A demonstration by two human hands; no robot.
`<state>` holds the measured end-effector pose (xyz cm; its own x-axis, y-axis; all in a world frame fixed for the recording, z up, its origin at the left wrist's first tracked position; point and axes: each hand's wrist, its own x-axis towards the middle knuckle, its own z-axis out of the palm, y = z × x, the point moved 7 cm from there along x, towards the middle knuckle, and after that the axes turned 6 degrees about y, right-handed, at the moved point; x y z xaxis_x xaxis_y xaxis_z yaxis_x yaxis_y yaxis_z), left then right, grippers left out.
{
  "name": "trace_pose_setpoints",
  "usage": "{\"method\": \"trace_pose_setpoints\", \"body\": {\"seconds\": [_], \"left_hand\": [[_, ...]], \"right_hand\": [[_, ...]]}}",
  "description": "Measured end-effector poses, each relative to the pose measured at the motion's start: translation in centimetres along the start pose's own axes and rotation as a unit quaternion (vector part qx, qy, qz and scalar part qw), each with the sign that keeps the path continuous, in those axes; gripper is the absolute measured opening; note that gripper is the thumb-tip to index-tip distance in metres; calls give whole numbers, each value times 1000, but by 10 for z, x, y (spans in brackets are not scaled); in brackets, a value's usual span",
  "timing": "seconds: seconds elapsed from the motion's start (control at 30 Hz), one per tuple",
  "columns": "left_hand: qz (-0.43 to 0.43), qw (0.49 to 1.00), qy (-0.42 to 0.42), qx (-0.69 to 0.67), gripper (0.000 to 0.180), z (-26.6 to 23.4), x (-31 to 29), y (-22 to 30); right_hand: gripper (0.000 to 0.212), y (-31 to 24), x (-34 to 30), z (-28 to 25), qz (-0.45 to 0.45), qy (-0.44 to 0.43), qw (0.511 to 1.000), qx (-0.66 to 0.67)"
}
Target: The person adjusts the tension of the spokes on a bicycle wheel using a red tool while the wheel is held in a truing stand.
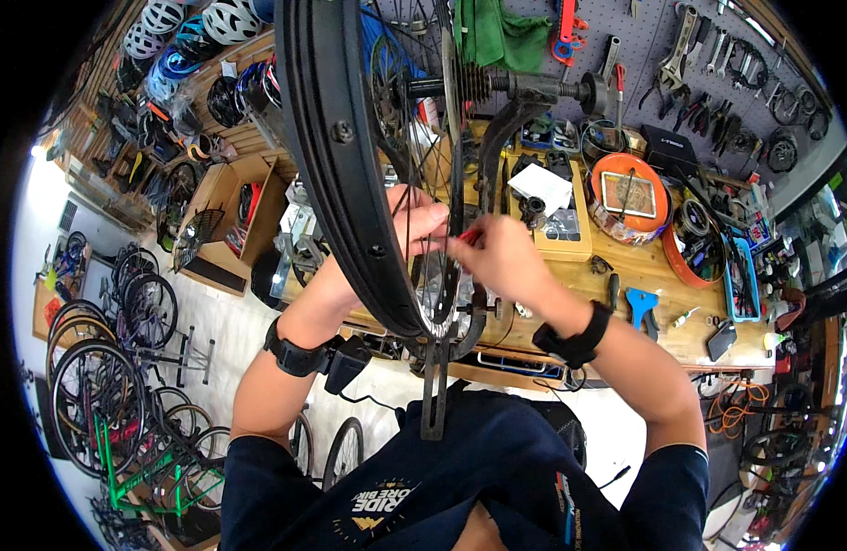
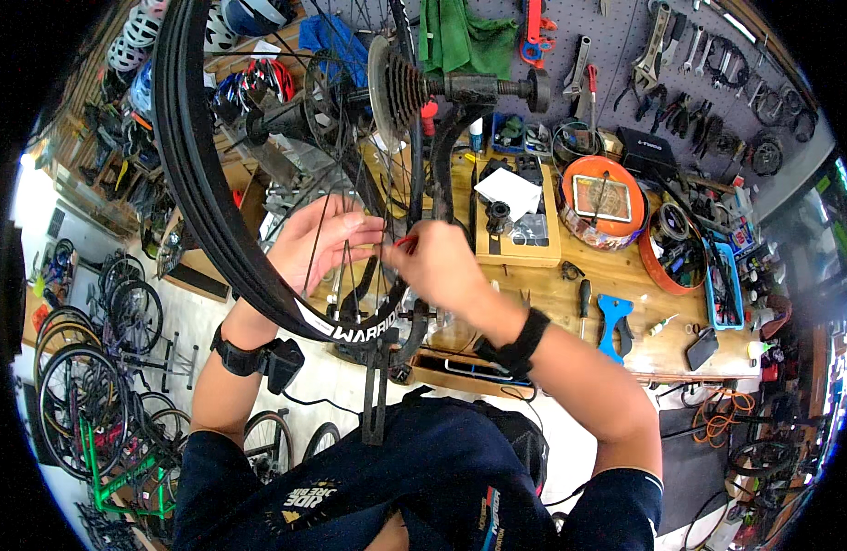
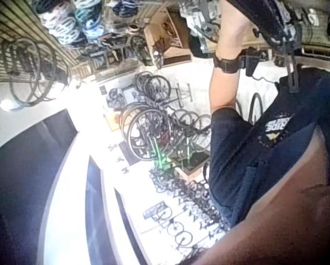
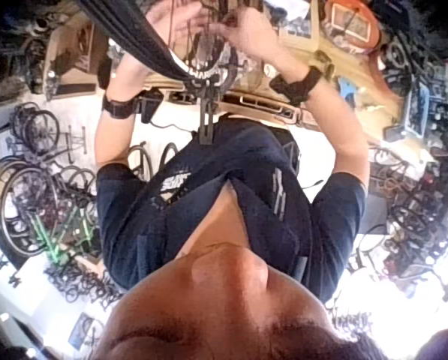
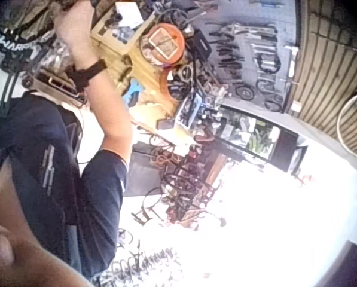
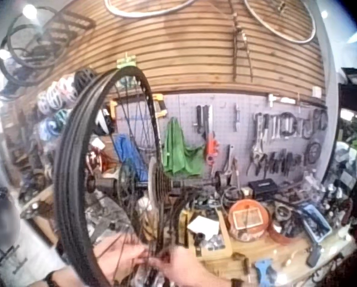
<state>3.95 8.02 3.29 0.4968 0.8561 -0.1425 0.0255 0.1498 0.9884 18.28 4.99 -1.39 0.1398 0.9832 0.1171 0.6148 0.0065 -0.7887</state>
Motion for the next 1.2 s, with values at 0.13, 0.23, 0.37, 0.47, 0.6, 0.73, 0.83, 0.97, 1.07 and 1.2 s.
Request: {"method": "trace_pose_setpoints", "body": {"seconds": [0.13, 0.23, 0.37, 0.47, 0.6, 0.73, 0.83, 0.97, 1.07, 1.2], "left_hand": [[15, 1000, 0, 27, 29, -1, 0, 3], [34, 998, -19, 44, 28, -2, 1, 2], [28, 999, -5, 44, 29, -2, 1, 2], [32, 998, 2, 50, 31, -3, 1, -1], [38, 998, 1, 59, 33, -4, 2, -3], [43, 998, 0, 44, 34, -3, 1, -3], [49, 998, 1, 27, 35, -1, 1, -1], [52, 998, -20, 29, 35, -1, 3, 2], [50, 999, -11, 10, 35, -2, 0, 4], [53, 998, -23, 28, 33, 0, 4, 6]], "right_hand": [[35, 9, -5, 10, 26, -121, 965, 230], [30, 4, -25, 18, 72, -214, 910, 348], [29, -4, -36, 24, 57, -254, 890, 373], [31, -6, -35, 25, 32, -205, 928, 310], [38, -12, -32, 24, -6, -113, 977, 182], [40, 0, -28, 39, 101, -156, 950, 250], [46, -7, -27, 42, 66, -179, 967, 169], [46, -12, -28, 41, 47, -206, 973, 93], [39, -16, -33, 43, 90, -294, 924, 229], [31, -10, -39, 47, 115, -368, 868, 313]]}}
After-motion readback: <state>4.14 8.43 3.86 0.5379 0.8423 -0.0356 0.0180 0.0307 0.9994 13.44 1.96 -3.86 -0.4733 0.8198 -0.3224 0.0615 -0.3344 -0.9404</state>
